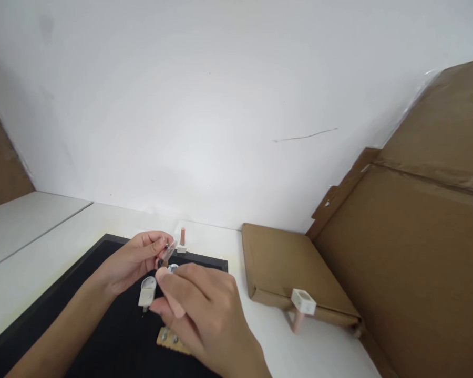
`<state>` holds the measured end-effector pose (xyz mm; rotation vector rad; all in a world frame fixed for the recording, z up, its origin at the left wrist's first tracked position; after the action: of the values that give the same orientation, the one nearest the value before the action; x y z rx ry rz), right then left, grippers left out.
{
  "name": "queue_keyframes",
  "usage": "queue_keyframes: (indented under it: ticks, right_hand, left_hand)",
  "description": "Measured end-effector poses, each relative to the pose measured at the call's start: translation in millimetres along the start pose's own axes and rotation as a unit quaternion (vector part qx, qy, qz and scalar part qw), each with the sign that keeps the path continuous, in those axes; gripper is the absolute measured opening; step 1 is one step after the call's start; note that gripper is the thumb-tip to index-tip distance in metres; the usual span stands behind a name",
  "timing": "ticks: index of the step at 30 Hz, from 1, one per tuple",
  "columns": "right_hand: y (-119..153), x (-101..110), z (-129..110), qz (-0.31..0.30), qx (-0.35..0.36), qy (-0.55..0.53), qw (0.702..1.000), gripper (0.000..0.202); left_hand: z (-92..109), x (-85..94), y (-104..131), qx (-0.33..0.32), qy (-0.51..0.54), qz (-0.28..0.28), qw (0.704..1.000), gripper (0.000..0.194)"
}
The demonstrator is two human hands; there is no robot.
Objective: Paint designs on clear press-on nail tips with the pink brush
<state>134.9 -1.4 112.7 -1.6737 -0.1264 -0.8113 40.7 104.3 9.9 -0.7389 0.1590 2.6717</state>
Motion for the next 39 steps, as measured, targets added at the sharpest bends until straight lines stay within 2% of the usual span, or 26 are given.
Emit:
queue_keyframes:
  ticks: [2,6,8,12,18,22,24,28,33,37,39]
  right_hand:
    - [-0.1,-0.2,-0.3,0.003,-0.004,-0.013,1.000,0.015]
    - [3.5,6.7,3.3,0.058,-0.031,0.063,0.996,0.013]
    - [3.2,5.1,2.2,0.052,-0.021,0.070,0.996,0.013]
    - [0.4,-1.0,-1.4,0.012,0.000,-0.009,1.000,0.015]
    - [4.3,7.3,0.4,0.063,-0.026,0.074,0.995,0.013]
    - [3.7,0.8,2.9,0.021,-0.032,0.011,0.999,0.009]
    - [4.7,3.9,3.6,0.035,-0.034,-0.003,0.999,0.010]
    - [6.9,12.1,4.4,0.076,-0.040,0.043,0.995,0.014]
    - [2.4,4.4,3.6,0.028,-0.036,-0.025,0.999,0.009]
    - [5.1,12.4,3.9,0.071,-0.050,0.028,0.996,0.014]
    - [5.3,12.1,1.3,0.068,-0.040,0.045,0.996,0.015]
  left_hand:
    - [1.1,0.2,0.7,-0.001,-0.004,0.001,1.000,0.037]
    - [2.5,-0.1,1.2,-0.004,-0.004,0.001,1.000,0.038]
    - [2.6,-1.1,0.8,-0.003,-0.006,0.001,1.000,0.039]
    - [3.3,-1.5,0.5,-0.005,-0.013,0.005,1.000,0.039]
    - [3.6,1.0,3.7,-0.008,-0.014,0.000,1.000,0.038]
    - [2.7,1.3,4.2,-0.009,-0.016,-0.002,1.000,0.038]
    - [1.9,2.2,4.4,-0.010,-0.016,-0.002,1.000,0.038]
    - [0.8,2.9,5.3,-0.011,-0.015,-0.005,1.000,0.037]
    - [2.5,2.1,4.6,-0.008,-0.016,-0.008,1.000,0.038]
    - [3.0,-0.4,5.0,-0.010,-0.015,-0.018,1.000,0.037]
    - [2.6,-2.4,5.3,-0.010,-0.013,-0.023,1.000,0.037]
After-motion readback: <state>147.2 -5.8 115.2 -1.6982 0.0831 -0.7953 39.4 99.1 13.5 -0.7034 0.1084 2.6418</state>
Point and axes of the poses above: each hand's wrist, its own y-axis away from the middle knuckle, its own x-axis out of the back of the hand, z = x × y, the point moved 9 cm from there along -y, towards the middle knuckle
